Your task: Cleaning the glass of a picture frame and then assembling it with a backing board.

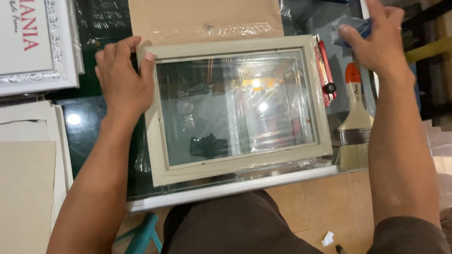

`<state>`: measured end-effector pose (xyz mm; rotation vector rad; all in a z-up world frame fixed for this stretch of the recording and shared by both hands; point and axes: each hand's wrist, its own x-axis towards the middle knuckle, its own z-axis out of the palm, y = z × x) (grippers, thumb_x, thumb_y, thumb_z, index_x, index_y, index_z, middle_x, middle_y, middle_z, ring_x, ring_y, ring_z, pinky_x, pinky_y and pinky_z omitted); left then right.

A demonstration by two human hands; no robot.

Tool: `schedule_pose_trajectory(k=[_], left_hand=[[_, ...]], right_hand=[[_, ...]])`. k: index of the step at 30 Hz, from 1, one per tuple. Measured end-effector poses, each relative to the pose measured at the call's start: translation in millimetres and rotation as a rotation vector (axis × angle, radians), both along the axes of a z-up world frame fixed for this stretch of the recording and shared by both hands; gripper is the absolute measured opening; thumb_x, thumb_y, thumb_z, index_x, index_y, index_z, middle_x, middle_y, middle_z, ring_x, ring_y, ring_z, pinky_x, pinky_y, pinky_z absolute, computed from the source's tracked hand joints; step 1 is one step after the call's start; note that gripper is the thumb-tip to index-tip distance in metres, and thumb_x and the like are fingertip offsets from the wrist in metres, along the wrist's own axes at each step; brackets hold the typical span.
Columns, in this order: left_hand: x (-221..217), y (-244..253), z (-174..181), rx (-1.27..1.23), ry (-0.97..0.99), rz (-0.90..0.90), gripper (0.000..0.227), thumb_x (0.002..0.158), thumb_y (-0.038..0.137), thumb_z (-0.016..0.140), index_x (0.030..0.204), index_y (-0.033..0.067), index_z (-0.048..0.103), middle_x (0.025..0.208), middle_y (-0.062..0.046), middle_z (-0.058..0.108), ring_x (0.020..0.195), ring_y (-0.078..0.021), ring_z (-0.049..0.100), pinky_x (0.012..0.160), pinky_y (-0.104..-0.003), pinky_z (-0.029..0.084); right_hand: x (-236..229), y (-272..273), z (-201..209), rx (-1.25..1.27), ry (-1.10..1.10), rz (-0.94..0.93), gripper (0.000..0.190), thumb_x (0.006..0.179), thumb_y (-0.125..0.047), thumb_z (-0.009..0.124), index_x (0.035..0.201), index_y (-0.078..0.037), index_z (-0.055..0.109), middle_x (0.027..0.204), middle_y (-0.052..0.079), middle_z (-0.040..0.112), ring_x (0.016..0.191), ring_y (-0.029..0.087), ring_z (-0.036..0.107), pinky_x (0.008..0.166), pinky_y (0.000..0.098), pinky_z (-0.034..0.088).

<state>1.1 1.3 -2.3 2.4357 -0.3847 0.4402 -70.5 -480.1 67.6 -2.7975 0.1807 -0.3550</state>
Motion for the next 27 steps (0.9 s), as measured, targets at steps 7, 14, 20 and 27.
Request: schedule_pose_trajectory(k=[7, 14, 20, 27], left_hand=[[4.5, 6.7, -4.1, -0.149, 0.07, -0.023, 0.033, 0.102, 0.014, 0.058, 0.133, 0.0034, 0.058, 0.116, -0.011, 0.064, 0.107, -0.0302, 0.05, 0.096, -0.043, 0.037], [6.5, 18.6, -1.8, -0.322, 0.073, -0.135, 0.036, 0.095, 0.003, 0.064, 0.129, -0.0054, 0.058, 0.115, -0.017, 0.064, 0.105, -0.027, 0.054, 0.093, -0.037, 0.046], [-1.4, 17.4, 0.0, -0.117, 0.0, -0.139, 0.043, 0.092, 0.01, 0.072, 0.13, -0.0021, 0.058, 0.125, -0.019, 0.059, 0.113, -0.036, 0.049, 0.1, -0.044, 0.041], [-1.0, 19.1, -4.2, -0.074, -0.049, -0.1, 0.041, 0.09, 0.012, 0.072, 0.129, 0.003, 0.06, 0.124, -0.017, 0.058, 0.111, -0.0371, 0.049, 0.096, -0.047, 0.04]], right_hand=[[-95.3, 3.1, 1.8, 0.018, 0.258, -0.394, 0.033, 0.098, -0.015, 0.076, 0.124, 0.006, 0.073, 0.105, 0.027, 0.069, 0.089, 0.039, 0.067, 0.075, 0.0498, 0.053], [-123.4, 3.1, -31.7, -0.007, 0.31, -0.354, 0.05, 0.093, -0.025, 0.078, 0.131, 0.006, 0.068, 0.106, 0.027, 0.068, 0.095, 0.042, 0.065, 0.081, 0.0497, 0.052], [-133.5, -6.0, -8.8, 0.201, 0.39, -0.541, 0.024, 0.098, -0.011, 0.075, 0.115, 0.005, 0.069, 0.096, 0.021, 0.068, 0.078, 0.031, 0.062, 0.07, 0.0423, 0.049], [-109.0, 20.0, 38.1, -0.077, 0.497, -0.644, 0.065, 0.104, -0.033, 0.081, 0.138, 0.013, 0.052, 0.107, 0.033, 0.067, 0.082, 0.04, 0.071, 0.07, 0.051, 0.058]])
